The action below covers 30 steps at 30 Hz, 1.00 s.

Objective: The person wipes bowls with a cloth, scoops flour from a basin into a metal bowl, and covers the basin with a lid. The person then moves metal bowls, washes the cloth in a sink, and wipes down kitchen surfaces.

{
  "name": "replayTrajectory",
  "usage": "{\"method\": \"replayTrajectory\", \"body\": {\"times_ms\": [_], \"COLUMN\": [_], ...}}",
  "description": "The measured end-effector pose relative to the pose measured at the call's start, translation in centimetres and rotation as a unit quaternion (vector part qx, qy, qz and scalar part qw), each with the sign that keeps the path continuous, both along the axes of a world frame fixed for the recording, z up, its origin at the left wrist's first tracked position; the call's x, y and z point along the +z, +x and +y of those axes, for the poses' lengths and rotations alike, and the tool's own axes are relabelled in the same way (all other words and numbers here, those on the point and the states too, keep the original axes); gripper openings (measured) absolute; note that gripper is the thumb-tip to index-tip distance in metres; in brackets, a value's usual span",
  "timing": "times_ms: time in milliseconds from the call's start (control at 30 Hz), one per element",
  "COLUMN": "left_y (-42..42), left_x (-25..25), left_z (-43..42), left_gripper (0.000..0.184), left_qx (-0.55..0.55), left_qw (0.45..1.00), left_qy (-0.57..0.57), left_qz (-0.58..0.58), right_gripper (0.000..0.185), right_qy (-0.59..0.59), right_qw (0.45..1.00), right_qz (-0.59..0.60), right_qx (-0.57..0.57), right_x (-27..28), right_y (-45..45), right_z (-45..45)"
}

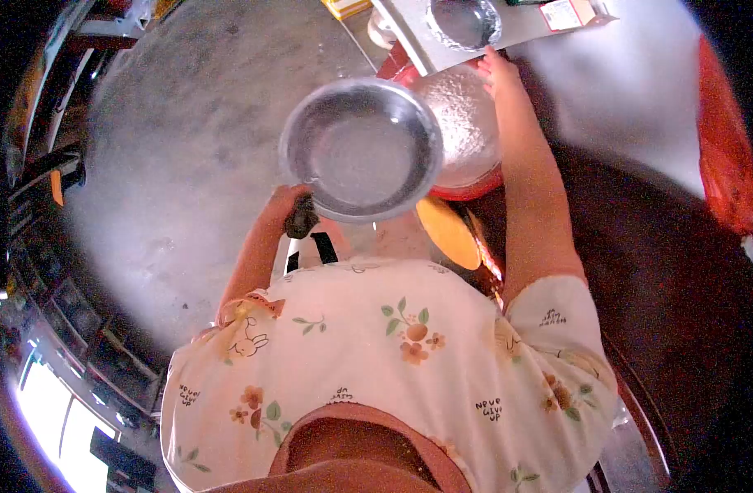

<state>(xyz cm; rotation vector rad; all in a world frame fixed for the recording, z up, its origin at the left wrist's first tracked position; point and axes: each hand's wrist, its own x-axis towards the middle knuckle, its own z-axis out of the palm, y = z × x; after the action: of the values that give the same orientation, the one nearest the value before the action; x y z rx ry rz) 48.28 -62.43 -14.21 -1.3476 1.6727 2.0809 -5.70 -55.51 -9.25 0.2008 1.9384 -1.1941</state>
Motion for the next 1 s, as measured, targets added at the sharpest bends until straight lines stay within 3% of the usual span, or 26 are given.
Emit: {"method": "replayTrajectory", "body": {"times_ms": [33,133,200,233,300,367,467,567,600,633,667,733,767,800,867,933,1000], "left_y": [1.5,2.6,1.6,2.0,2.9,3.1,2.7,2.2,2.0,2.4,3.2,1.5,1.3,1.4,2.3,2.8,2.4], "left_x": [-0.8,4.4,7.4,7.1,6.5,6.6,6.6,6.7,7.8,7.9,5.9,7.4,8.1,7.9,6.9,8.7,7.6], "left_z": [-0.2,-1.3,-2.2,-2.1,-2.4,-3.0,-4.3,-6.5,-6.2,-6.5,-6.2,-7.5,-7.6,-8.5,-11.4,-14.8,-18.8], "left_gripper": [0.028,0.027,0.026,0.026,0.026,0.026,0.024,0.025,0.029,0.033,0.030,0.025,0.022,0.020,0.019,0.020,0.020], "left_qx": [-0.047,0.033,0.244,0.240,0.337,0.351,0.426,0.431,0.430,0.392,0.378,0.507,0.539,0.551,0.567,0.583,0.600], "left_qw": [0.996,0.990,0.953,0.953,0.933,0.929,0.902,0.898,0.900,0.912,0.918,0.861,0.837,0.819,0.803,0.786,0.767], "left_qy": [-0.073,-0.123,0.044,0.042,0.094,0.085,0.067,0.049,0.067,-0.017,-0.031,0.007,0.083,0.111,0.124,0.132,0.133], "left_qz": [0.026,-0.052,-0.172,-0.178,-0.082,-0.082,-0.036,-0.070,-0.031,-0.122,-0.115,0.025,0.050,0.118,0.137,0.159,0.184], "right_gripper": [0.064,0.052,0.040,0.038,0.036,0.042,0.044,0.047,0.037,0.029,0.021,0.015,0.016,0.016,0.017,0.017,0.017], "right_qy": [0.027,0.017,-0.013,-0.014,-0.002,-0.046,0.030,-0.039,-0.096,-0.155,-0.211,-0.184,0.078,0.026,-0.058,-0.073,-0.087], "right_qw": [0.999,1.000,0.999,0.998,0.997,0.997,0.998,0.997,0.980,0.981,0.975,0.982,0.956,0.966,0.962,0.960,0.956], "right_qz": [-0.026,-0.006,0.017,0.002,-0.032,-0.040,-0.051,-0.067,0.102,0.055,0.005,-0.050,0.022,-0.046,-0.190,-0.164,-0.141], "right_qx": [-0.015,-0.024,-0.041,-0.058,-0.070,-0.053,-0.020,-0.006,0.138,0.102,0.064,0.018,0.282,0.254,0.186,0.214,0.241], "right_x": [-2.0,-4.1,-4.0,-4.2,-4.3,-4.0,-1.0,-4.9,-7.9,-7.1,-6.2,-11.2,-7.5,-7.8,-8.7,-5.8,-6.6], "right_y": [-1.8,-3.5,-3.4,-3.7,-4.4,-4.4,-2.7,-5.1,-4.8,-2.7,-0.6,1.4,2.7,4.0,6.5,9.5,10.0], "right_z": [-0.2,0.5,2.0,2.5,2.9,4.5,2.7,6.2,10.2,10.4,10.7,10.5,10.4,9.0,6.2,0.8,-5.9]}}
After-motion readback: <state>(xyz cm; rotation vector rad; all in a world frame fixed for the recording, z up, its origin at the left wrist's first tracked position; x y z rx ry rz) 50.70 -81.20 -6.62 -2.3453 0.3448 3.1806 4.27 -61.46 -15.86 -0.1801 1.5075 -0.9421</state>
